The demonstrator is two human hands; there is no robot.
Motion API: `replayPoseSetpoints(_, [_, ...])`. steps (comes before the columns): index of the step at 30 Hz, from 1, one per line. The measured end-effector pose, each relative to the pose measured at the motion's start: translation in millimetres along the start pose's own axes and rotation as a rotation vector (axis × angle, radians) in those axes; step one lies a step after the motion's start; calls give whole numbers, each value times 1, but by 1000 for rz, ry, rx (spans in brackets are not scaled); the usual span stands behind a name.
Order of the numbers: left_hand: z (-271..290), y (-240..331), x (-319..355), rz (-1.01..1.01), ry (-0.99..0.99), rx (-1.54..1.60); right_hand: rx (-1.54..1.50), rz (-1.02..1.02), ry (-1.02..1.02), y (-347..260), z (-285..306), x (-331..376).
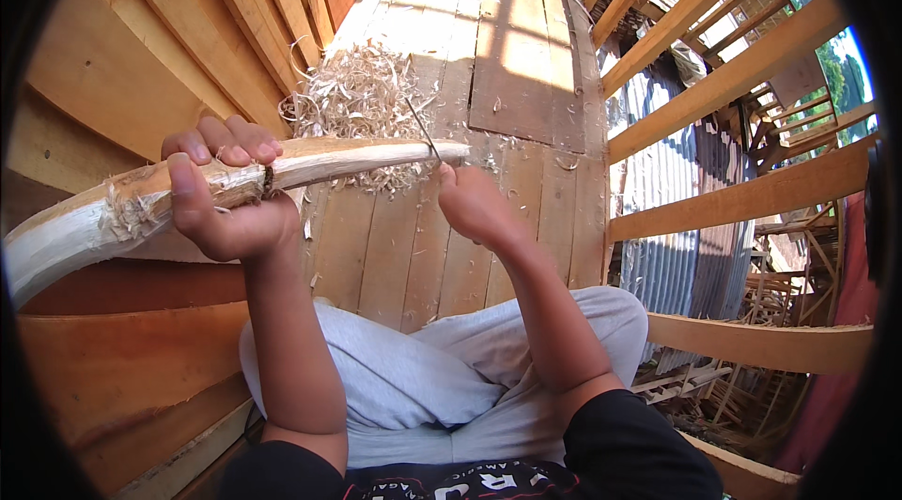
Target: The person sits cross-legged on a wooden floor and uses a knife to carve a long, curved piece of wood. They repeatedly shave thin layers from the surface, rotating the wood to work on different sides.
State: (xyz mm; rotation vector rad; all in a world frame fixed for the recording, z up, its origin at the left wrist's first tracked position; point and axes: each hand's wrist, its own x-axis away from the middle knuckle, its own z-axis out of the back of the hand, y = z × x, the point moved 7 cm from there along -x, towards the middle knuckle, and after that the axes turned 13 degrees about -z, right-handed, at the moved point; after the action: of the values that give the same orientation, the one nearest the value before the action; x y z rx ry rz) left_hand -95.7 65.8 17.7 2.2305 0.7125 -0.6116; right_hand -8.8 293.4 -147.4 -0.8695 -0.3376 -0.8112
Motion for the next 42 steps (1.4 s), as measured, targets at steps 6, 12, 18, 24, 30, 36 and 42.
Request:
replayPoseSetpoints(6, [-8,-4,1,4,-125,95,-129,-187,-57,57,-7,-56])
replayPoseSetpoints(12, [-6,-1,2,-2,-251,191,48,220,84,-15,-1,6])
replayPoseSetpoints(18, [-15,-4,2,28,-348,267,-75,212,30,1,3,-17])
replayPoseSetpoints(24, [-12,0,4,21,-348,261,-50,329,145,-33,8,35])
replayPoseSetpoints(30, [-12,-2,1,16,-311,202,-91,403,216,-26,4,23])
replayPoseSetpoints(36, [-9,-2,0,11,-309,227,-51,386,310,-23,2,30])
replayPoseSetpoints(42, [-18,-1,3,4,-338,254,7,139,378,39,0,-22])
